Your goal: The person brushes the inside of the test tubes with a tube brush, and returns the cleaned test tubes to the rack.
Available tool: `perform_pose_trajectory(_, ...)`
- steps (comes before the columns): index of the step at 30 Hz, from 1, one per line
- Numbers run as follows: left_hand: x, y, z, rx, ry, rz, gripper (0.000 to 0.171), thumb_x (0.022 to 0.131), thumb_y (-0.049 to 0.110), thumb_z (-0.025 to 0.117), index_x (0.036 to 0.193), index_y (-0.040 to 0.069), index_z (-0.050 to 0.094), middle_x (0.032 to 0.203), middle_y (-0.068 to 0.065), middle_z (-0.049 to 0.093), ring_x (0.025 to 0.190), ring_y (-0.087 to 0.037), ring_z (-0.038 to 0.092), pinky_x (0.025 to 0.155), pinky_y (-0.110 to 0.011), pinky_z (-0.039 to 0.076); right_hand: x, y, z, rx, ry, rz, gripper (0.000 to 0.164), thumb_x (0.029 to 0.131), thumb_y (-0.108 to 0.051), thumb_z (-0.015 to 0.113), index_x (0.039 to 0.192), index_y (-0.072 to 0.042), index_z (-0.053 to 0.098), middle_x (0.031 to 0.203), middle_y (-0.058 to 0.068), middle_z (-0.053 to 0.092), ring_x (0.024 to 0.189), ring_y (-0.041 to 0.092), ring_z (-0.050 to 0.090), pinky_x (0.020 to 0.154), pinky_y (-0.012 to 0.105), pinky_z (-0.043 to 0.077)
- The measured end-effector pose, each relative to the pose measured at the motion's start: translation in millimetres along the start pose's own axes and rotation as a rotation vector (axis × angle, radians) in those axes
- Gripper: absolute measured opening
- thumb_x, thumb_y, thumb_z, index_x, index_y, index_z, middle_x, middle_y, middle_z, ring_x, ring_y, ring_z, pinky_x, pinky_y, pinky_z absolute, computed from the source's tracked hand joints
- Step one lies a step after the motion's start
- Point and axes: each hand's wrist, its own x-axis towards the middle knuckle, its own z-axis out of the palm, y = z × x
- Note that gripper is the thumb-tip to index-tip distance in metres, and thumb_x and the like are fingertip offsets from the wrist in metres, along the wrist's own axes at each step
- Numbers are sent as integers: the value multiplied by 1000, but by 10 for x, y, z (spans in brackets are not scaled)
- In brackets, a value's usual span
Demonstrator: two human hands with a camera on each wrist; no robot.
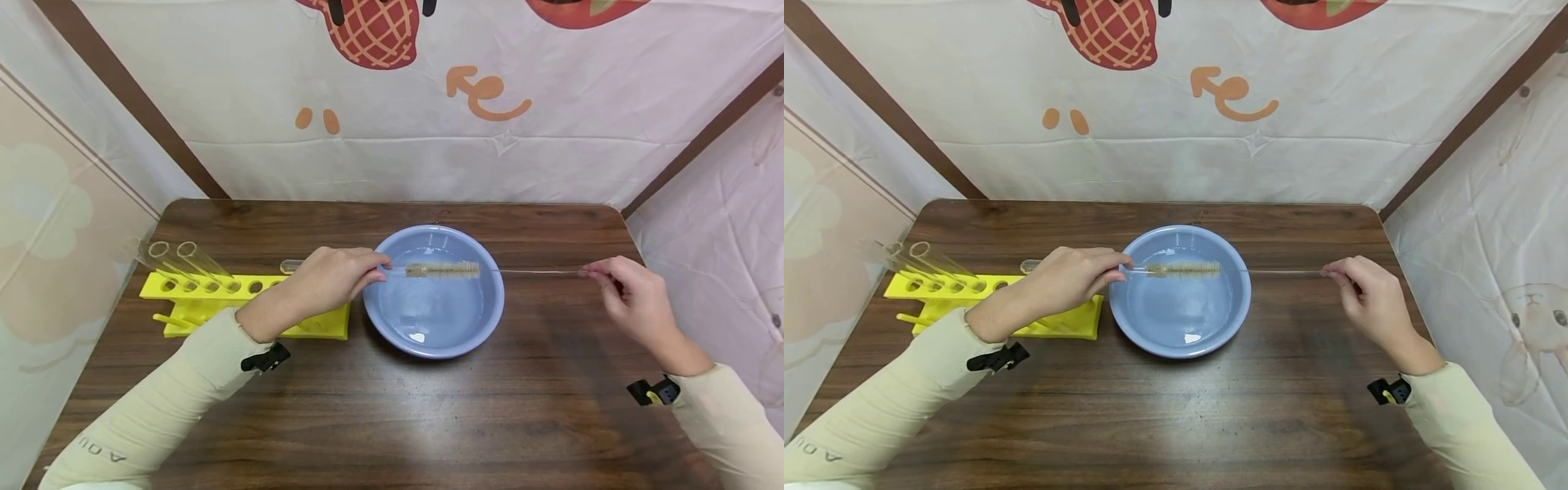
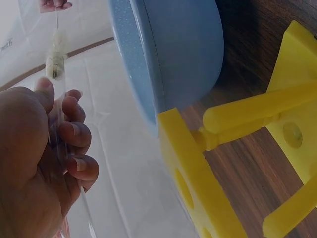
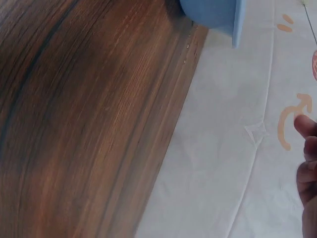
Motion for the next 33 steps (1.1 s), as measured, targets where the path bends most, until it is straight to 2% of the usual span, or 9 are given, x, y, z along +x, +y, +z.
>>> perform_pose_trajectory(3,9,8,-4,-2,-2,1,31,104,31,60,125,10,70,118,-1,73,103,-17,72,71,-37,58,19,3,19,-44,39,-50,43,108,-29,50,89,2,73,78,10,70,63,3,40,57,18,30)
perform_pose_trajectory(10,50,47,16,6,-13,18,34,105,33,58,126,9,70,121,-3,72,109,-19,71,77,-38,59,68,-58,88,-67,31,-118,38,105,-20,47,88,1,74,78,11,70,60,13,50,57,23,34)
perform_pose_trajectory(16,84,87,26,11,6,27,30,103,31,61,123,11,70,118,-2,72,103,-17,71,69,-38,58,126,-134,146,-60,10,-151,36,106,-20,50,88,-1,75,76,9,69,57,7,43,53,22,32)
perform_pose_trajectory(19,110,102,33,5,11,23,29,103,30,62,123,11,70,118,-1,72,103,-17,71,70,-39,58,158,-170,180,-48,0,-159,34,106,-18,50,89,-2,75,76,8,69,57,7,43,52,22,32)
perform_pose_trajectory(26,170,139,48,1,9,30,29,104,30,60,124,11,70,117,-1,72,101,-16,71,71,-38,59,232,-254,281,-22,-4,-166,34,106,-21,53,88,-2,75,75,6,69,58,7,46,52,24,36)
perform_pose_trajectory(29,202,181,54,-1,3,40,30,104,30,61,124,10,70,118,-2,72,105,-17,71,73,-38,59,264,-310,342,-16,-14,-189,33,105,-20,54,87,-3,75,74,6,69,57,8,49,50,25,38)
perform_pose_trajectory(33,248,223,80,-7,-4,55,28,104,30,60,123,11,70,115,0,72,101,-15,71,70,-38,58,303,-377,448,8,-24,-221,29,103,-16,54,86,-3,74,76,5,70,58,10,54,48,27,41)
